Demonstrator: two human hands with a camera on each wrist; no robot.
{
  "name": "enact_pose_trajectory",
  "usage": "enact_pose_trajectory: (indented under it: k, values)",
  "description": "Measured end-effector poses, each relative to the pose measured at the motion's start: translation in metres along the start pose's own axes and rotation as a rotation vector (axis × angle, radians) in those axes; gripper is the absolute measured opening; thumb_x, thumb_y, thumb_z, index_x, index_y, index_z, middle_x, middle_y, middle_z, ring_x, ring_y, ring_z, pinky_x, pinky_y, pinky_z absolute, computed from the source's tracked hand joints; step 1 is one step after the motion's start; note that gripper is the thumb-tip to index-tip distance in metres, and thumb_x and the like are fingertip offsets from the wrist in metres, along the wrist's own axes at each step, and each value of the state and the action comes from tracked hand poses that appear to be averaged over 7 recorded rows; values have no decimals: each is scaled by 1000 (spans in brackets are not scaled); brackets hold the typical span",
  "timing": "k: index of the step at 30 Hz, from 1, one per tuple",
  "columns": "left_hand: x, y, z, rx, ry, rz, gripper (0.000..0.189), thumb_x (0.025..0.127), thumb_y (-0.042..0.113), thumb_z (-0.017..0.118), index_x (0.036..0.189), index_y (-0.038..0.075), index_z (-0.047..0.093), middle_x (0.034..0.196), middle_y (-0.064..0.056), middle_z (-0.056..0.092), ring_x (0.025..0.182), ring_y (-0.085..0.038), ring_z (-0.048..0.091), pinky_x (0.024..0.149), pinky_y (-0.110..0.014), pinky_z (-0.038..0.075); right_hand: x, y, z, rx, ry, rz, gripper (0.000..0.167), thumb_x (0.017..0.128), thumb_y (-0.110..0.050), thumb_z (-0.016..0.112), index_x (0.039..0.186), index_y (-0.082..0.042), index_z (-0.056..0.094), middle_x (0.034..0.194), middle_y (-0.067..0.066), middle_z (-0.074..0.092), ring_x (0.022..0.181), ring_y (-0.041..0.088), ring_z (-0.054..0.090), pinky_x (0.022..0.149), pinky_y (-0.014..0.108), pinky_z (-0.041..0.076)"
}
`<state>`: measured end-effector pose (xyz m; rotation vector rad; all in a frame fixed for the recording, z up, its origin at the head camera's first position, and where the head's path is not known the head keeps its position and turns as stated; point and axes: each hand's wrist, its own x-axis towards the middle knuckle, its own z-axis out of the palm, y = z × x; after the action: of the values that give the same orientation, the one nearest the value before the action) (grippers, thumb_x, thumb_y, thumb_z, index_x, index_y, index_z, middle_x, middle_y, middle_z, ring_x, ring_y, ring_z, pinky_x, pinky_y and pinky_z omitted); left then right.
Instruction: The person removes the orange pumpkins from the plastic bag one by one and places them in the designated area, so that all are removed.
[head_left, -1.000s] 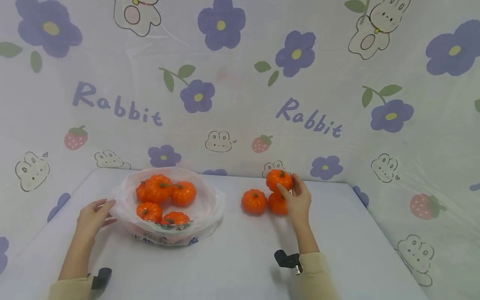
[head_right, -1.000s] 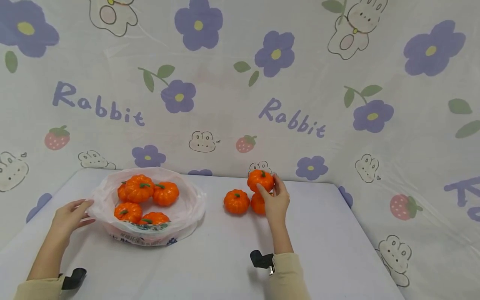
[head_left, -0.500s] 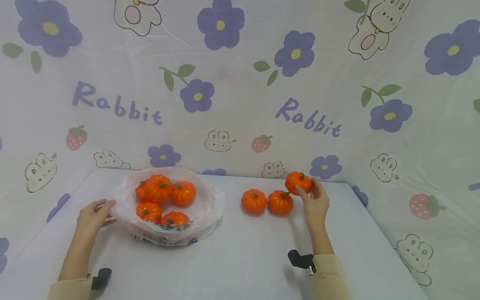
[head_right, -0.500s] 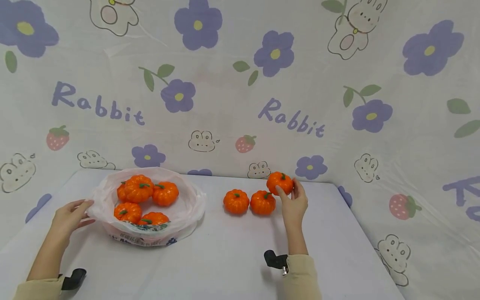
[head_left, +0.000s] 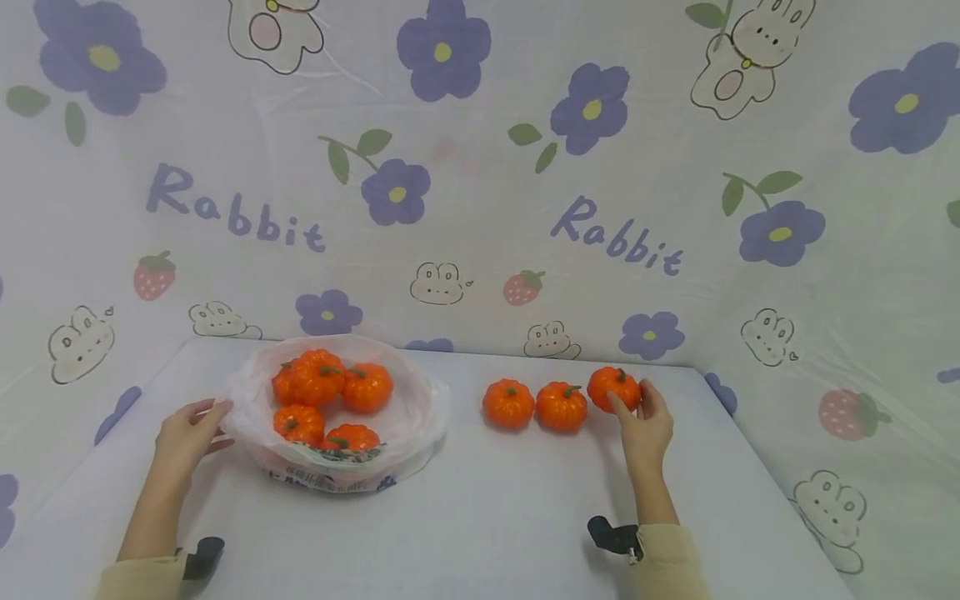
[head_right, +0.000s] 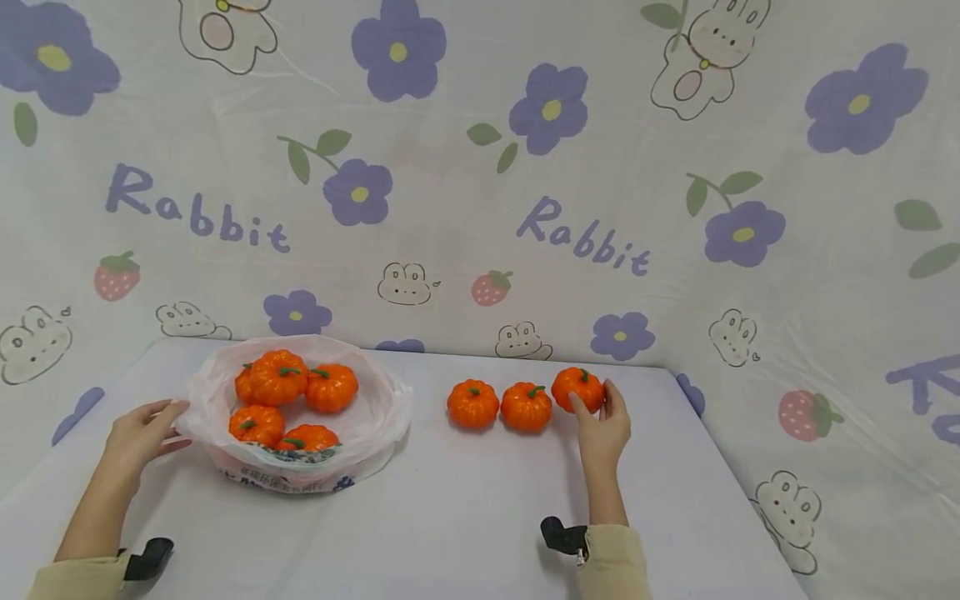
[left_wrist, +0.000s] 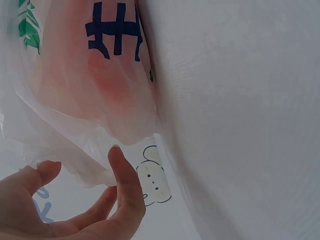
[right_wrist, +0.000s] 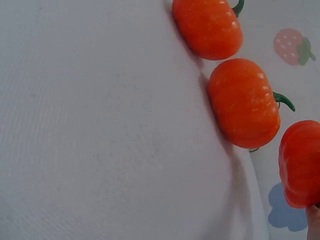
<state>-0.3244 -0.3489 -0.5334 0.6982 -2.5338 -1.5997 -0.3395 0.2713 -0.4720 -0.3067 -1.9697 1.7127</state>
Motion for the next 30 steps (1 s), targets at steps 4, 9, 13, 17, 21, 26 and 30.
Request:
enact_pose_trajectory:
  k: [4, 9, 13, 17, 21, 26, 30]
  values:
    - [1, -2, 1, -8, 2, -5, 101, 86, 76, 42, 154, 4, 23, 148, -29, 41, 115, -34, 60, 64, -18, 59, -2, 7, -1, -5, 6, 27, 67, 90, -9, 69, 147, 4, 36, 153, 24, 37, 146, 32, 33, 121, 42, 28]
    - [10, -9, 3, 14, 17, 7, 101, 85, 77, 42, 154, 6, 24, 147, -27, 43, 112, -32, 62, 69, -22, 61, -2, 17, -2, 0, 22, 39, 67, 89, -8, 69, 146, 6, 37, 153, 25, 38, 146, 33, 34, 121, 42, 28]
    - [1, -1, 2, 3, 14, -3, 101, 86, 76, 42, 154, 4, 23, 147, -28, 42, 113, -32, 62, 63, -19, 59, -2, 23, -3, -10, 23, 41, 67, 88, -7, 70, 146, 6, 37, 153, 25, 38, 146, 33, 34, 122, 42, 28]
    - [-28, 27, -5, -17, -18, -18, 96, 90, 69, 45, 153, 0, 23, 148, -31, 39, 111, -34, 62, 67, -25, 61, -2, 28, -4, -44, 13, 57, 67, 90, -10, 69, 147, 4, 36, 154, 23, 36, 147, 32, 32, 122, 41, 28]
    - [-49, 44, -8, 8, -33, -12, 95, 91, 68, 43, 152, -3, 23, 147, -31, 40, 102, -26, 67, 77, -35, 62, -4, 31, -4, -71, 0, 84, 68, 91, -12, 67, 149, 1, 34, 156, 21, 34, 148, 30, 30, 122, 41, 27]
    - [-51, 43, -9, 8, -29, 4, 95, 91, 68, 43, 151, -3, 24, 147, -33, 39, 100, -24, 67, 76, -35, 62, -5, 33, -4, -80, -3, 97, 67, 92, -11, 67, 149, 1, 33, 156, 21, 34, 148, 31, 30, 122, 42, 27]
    - [-46, 39, -9, -7, -23, -3, 95, 91, 68, 44, 151, -3, 24, 147, -32, 39, 103, -27, 67, 72, -31, 62, -5, 34, -3, -77, -4, 91, 68, 91, -9, 67, 149, 2, 33, 156, 22, 33, 148, 32, 29, 122, 42, 26]
